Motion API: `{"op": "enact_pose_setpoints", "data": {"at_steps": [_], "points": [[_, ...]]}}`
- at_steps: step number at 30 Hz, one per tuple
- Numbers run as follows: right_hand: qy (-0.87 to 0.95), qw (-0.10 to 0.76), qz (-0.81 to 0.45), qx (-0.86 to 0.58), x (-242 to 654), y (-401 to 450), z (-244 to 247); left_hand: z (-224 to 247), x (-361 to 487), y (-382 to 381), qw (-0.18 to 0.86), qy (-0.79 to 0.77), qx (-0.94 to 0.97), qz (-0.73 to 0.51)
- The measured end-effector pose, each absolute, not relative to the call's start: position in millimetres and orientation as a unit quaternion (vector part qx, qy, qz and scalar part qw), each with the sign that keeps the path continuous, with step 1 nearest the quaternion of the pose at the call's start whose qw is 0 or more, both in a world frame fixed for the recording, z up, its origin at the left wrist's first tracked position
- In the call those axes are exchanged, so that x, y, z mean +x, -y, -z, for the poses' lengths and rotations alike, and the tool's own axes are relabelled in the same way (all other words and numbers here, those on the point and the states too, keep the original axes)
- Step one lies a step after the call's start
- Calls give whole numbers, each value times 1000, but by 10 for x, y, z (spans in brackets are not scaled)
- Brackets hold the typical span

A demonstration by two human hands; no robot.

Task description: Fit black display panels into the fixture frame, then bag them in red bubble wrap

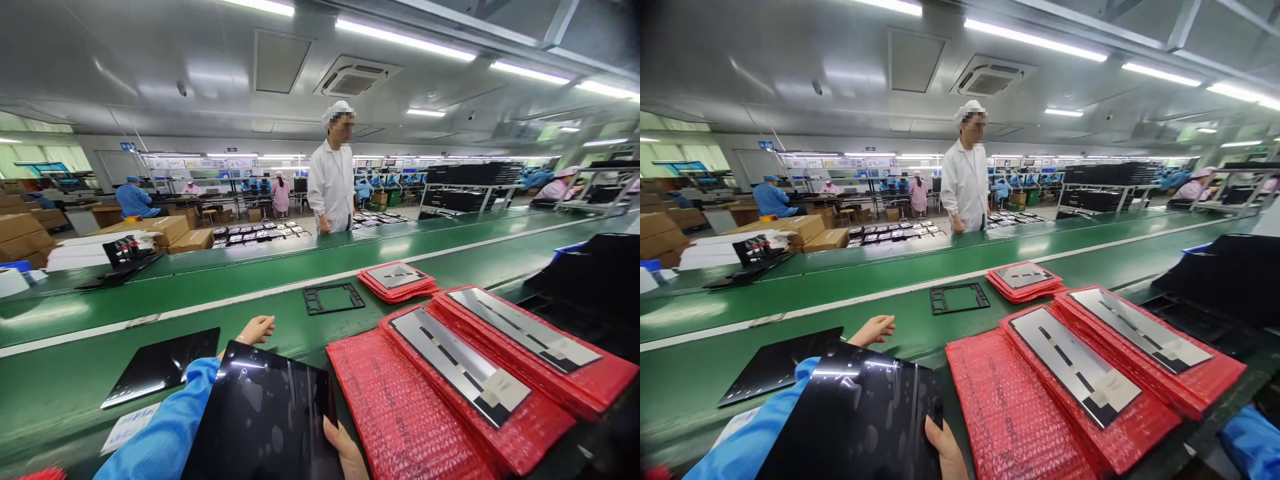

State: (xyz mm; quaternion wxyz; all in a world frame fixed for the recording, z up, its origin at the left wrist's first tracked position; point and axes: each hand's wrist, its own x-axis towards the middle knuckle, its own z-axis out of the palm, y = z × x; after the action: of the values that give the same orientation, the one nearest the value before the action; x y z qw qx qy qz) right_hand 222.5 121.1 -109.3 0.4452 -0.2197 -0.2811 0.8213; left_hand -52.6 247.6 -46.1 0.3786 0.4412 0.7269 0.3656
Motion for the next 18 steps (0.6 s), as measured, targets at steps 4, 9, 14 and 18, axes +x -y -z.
{"op": "enact_pose_setpoints", "data": {"at_steps": [4,9,14,18], "points": [[330,399,-827,-219,2322,-1403,1223,700,-188,-3256,251,-766,483,-341],[329,363,-844,-219,2347,-1809,1197,895,247,-3899,156,-801,490,-306],[316,373,-844,-221,2234,-2167,1087,980,490,-4157,142,-838,448,-278],[303,398,-835,-229,2238,-2098,1065,856,337,-4116,177,-845,406,-298]]}}
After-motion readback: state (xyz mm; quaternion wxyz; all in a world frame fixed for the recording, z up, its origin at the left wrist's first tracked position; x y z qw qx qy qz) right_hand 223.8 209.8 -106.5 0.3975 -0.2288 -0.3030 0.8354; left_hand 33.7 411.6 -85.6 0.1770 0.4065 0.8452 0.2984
